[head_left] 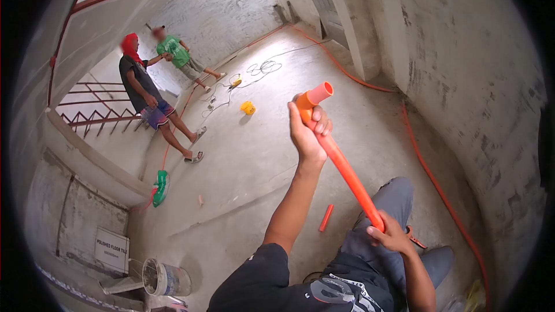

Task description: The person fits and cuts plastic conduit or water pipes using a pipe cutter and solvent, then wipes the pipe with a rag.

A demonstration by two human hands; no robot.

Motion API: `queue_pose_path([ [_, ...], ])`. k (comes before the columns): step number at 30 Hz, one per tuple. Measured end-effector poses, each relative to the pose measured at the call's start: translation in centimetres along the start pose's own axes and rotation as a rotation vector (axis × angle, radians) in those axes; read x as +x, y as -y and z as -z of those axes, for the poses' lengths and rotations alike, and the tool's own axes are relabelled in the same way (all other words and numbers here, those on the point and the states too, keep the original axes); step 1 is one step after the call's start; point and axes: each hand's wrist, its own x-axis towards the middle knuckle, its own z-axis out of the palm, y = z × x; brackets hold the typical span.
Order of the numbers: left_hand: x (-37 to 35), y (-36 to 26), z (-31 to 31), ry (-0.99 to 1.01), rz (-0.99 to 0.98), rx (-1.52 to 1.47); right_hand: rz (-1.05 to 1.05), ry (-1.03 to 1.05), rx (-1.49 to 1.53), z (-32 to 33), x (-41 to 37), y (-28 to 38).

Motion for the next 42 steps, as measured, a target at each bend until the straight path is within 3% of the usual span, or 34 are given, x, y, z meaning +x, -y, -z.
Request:
queue_pose_path([
  [3, 0.8, 2.3, 0.8, -0.043, 0.170, 0.029, -0.016, -0.125, -0.230, 0.8, -2.9, -0.2],
  [5, 1.8, 4.3, 3.0, 0.070, 0.147, 0.215, -0.088, -0.150, -0.246, 1.0, -5.1, 1.1],
  [7, 2.4, 4.4, 3.9, 0.162, 0.254, 0.273, -0.163, -0.169, -0.263, 1.1, -6.6, 1.5],
  [10, 2.8, 4.7, 3.8, 0.169, 0.320, 0.355, -0.047, -0.260, -0.394, 1.0, -7.9, 1.5],
  [11, 2.8, 4.6, 3.5, 0.165, 0.339, 0.430, 0.010, -0.280, -0.310, 0.7, -8.4, 1.7],
  [12, 2.6, 5.1, 2.7, 0.041, 0.288, 0.446, 0.070, -0.299, -0.225, 0.6, -8.8, 1.8],
  [13, 2.8, 5.7, 3.1, 0.040, 0.291, 0.445, 0.067, -0.299, -0.225, 0.8, -9.3, 1.9],
  [15, 3.6, 7.1, 4.7, -0.143, 0.308, 0.283, -0.055, -0.127, 0.243, 1.6, -10.6, 2.3],
  [16, 3.8, 7.6, 5.4, -0.169, 0.325, 0.262, -0.057, -0.131, 0.242, 1.6, -11.1, 1.5],
  [18, 3.7, 8.8, 6.3, -0.173, 0.348, 0.239, 0.054, -0.377, -0.108, 1.5, -12.1, 0.1],
  [21, 2.0, 11.8, 7.4, -0.217, 0.421, 0.177, -0.013, -0.569, -0.331, 0.2, -12.0, 0.2],
  [23, 0.8, 13.8, 8.2, -0.250, 0.362, 0.080, -0.016, -0.616, -0.328, -0.8, -12.1, -2.5],
  [25, 0.6, 14.8, 7.2, -0.190, 0.381, 0.058, 0.028, -0.658, -0.295, -0.8, -12.3, -4.1],
  [27, -0.8, 15.5, 6.4, -0.123, 0.390, 0.087, -0.132, -0.492, -0.191, 1.5, -13.1, -6.5],
  [30, -0.5, 16.9, 6.7, 0.095, 0.389, 0.106, -0.234, -0.465, -0.164, 1.9, -12.9, -6.4],
  [31, -0.8, 16.5, 6.0, 0.181, 0.363, 0.174, -0.142, -0.564, -0.249, 1.3, -13.0, -6.4],
  [32, -0.7, 16.0, 5.6, 0.213, 0.434, 0.040, -0.052, -0.657, -0.332, 0.8, -12.9, -6.4],
  [33, -1.0, 15.8, 5.0, 0.209, 0.435, 0.034, -0.057, -0.657, -0.337, 0.3, -12.9, -6.5],
  [35, -1.3, 15.4, 3.9, 0.242, 0.318, 0.037, 0.017, -0.749, -0.420, -0.8, -12.9, -6.6],
  [37, -0.4, 18.0, 5.9, 0.307, 0.298, 0.026, 0.089, -0.632, -0.385, 0.3, -12.1, -7.7],
  [39, 0.7, 20.2, 6.7, 0.470, 0.271, -0.032, -0.212, -0.342, 0.564, 0.2, -12.6, -6.9],
  [41, -0.3, 20.3, 3.6, 0.454, 0.383, -0.175, -0.148, -0.055, 0.997, 0.8, -12.6, -7.9],
  [42, -0.3, 20.7, 1.6, 0.573, 0.389, -0.251, -0.086, -0.090, 0.961, 1.0, -12.5, -7.4],
])
